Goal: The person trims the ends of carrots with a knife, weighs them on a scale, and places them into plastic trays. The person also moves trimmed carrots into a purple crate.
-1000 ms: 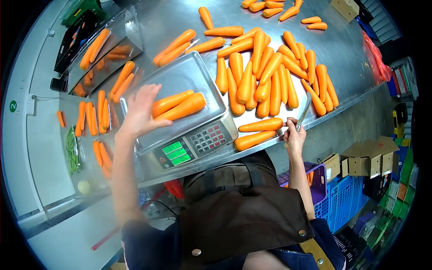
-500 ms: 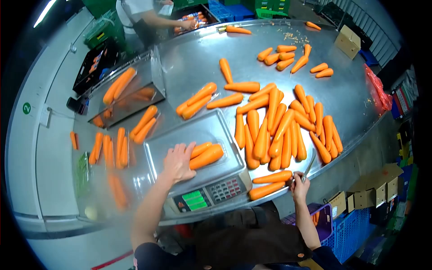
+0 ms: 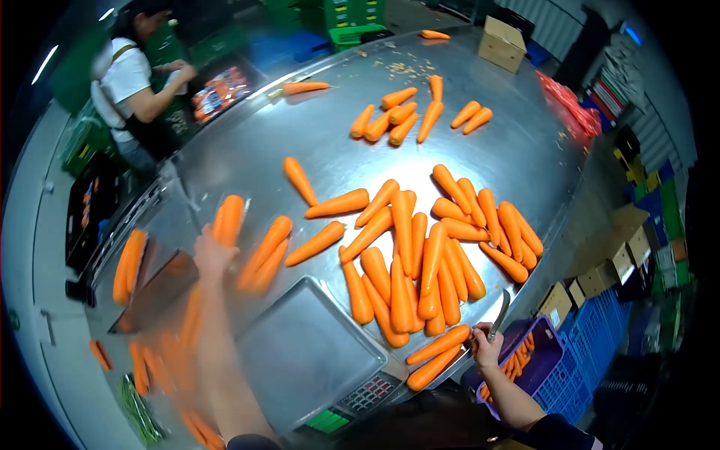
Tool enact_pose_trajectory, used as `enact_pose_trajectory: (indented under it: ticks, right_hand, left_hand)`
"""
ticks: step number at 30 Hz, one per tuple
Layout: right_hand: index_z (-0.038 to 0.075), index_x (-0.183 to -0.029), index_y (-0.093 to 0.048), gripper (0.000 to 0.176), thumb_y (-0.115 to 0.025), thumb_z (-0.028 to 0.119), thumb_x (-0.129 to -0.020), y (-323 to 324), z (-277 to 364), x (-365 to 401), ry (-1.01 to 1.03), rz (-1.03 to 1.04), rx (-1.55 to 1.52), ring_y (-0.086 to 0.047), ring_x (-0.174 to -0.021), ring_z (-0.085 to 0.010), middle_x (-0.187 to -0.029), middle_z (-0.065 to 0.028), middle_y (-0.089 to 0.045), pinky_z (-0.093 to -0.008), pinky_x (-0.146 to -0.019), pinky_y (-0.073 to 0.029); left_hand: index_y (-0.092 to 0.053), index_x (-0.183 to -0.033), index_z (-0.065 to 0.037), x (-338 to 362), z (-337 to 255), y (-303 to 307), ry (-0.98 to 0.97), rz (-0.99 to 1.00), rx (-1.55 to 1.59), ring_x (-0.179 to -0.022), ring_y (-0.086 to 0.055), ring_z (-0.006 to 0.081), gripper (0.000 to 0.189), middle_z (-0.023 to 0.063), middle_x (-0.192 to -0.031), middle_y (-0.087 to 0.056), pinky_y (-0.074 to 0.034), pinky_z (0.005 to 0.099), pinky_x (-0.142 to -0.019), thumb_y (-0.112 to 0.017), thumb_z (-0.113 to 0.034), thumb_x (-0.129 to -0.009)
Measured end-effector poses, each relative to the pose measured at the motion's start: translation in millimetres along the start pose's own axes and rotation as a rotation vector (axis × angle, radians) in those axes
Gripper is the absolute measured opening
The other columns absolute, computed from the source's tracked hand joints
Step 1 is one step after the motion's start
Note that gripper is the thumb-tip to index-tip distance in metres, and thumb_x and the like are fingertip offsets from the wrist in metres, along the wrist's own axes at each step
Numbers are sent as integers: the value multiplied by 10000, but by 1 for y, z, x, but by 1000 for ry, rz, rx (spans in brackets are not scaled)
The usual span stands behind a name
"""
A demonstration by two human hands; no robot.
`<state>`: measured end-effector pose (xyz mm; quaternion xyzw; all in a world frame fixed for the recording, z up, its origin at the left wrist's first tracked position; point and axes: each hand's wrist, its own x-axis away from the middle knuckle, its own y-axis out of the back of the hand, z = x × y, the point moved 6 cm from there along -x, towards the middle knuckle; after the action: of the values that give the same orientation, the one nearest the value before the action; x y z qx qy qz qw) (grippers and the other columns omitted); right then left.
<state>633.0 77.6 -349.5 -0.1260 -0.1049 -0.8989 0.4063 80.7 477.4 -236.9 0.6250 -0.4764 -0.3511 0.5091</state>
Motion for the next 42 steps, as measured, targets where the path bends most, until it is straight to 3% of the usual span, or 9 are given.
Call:
enact_pose_trajectory:
  ticks: [8, 11, 13, 19, 26, 27, 30, 33, 42]
  right_hand:
    - [-17, -933, -619, 78, -607, 54, -904, -6, 12, 5, -53, 4, 90, -487, -474, -72, -683, -47, -618, -211, -446, -373]
    - [-23, -941, -622, 90, -603, 60, -911, -5, 11, 3, -43, 34, 93, -495, -483, -71, -686, -46, -621, -213, -453, -380]
    - [-26, -933, -622, 92, -605, 61, -911, -5, 11, 4, -56, 40, 96, -500, -487, -71, -683, -45, -623, -214, -456, -383]
    - [-24, -936, -628, 99, -622, 70, -905, -2, 2, 3, -5, 64, 39, -515, -503, -67, -683, -36, -623, -217, -464, -390]
    - [-18, -941, -642, 103, -624, 75, -901, -4, 1, 1, 26, 104, -8, -514, -495, -61, -682, -36, -626, -216, -451, -389]
    - [-16, -940, -648, 108, -626, 80, -899, -3, -3, -1, 31, 109, -5, -516, -489, -61, -677, -38, -630, -218, -444, -393]
    - [-12, -944, -653, 112, -630, 87, -895, -3, -2, -2, 54, 142, 9, -521, -490, -62, -676, -40, -635, -219, -446, -401]
    - [-5, -945, -655, 103, -623, 83, -901, -4, 1, -1, 70, 156, -13, -530, -505, -64, -677, -23, -627, -214, -459, -409]
    - [-5, -943, -644, 107, -627, 93, -904, -4, 8, 2, 30, 184, -23, -585, -595, -86, -706, -23, -625, -231, -553, -470]
  left_hand:
    - [-434, -1390, 7, -39, 35, -81, -194, 38, 113, -1197, -532, 389, 801, 242, -1264, -566, -438, 441, -1012, -782, -311, -743]
    - [-507, -1333, 40, 13, 32, -43, -327, 4, 175, -1220, -518, 377, 534, 233, -1301, -553, -391, 403, -1053, -656, -238, -902]
    - [-511, -1336, 40, 95, 2, 27, -206, -37, 404, -1230, -521, 354, 501, 223, -1325, -548, -390, 394, -1052, -620, -240, -935]
    - [-578, -1194, 56, 229, 155, 50, -51, -70, 47, -1067, -592, 368, 415, 230, -1164, -620, -452, 411, -932, -557, -287, -962]
    - [-672, -975, 64, 427, 349, -89, 28, 338, -497, -840, -660, 401, 404, 236, -933, -694, -535, 461, -757, -522, -310, -945]
    - [-690, -914, 70, 428, 313, -86, 106, 453, -566, -783, -665, 418, 395, 244, -868, -699, -540, 484, -711, -553, -300, -919]
    - [-622, -1128, 70, 424, 279, -71, 368, 343, -393, -903, -656, 377, 327, 240, -983, -679, -497, 450, -795, -606, -182, -920]
    - [-635, -981, 54, 416, 298, -80, 277, 175, -300, -763, -637, 355, 203, 201, -827, -658, -497, 444, -695, -638, -117, -871]
    - [-699, -826, 63, 426, 332, -64, 89, -15, -350, -674, -644, 432, 407, 245, -742, -679, -510, 504, -619, -589, -323, -896]
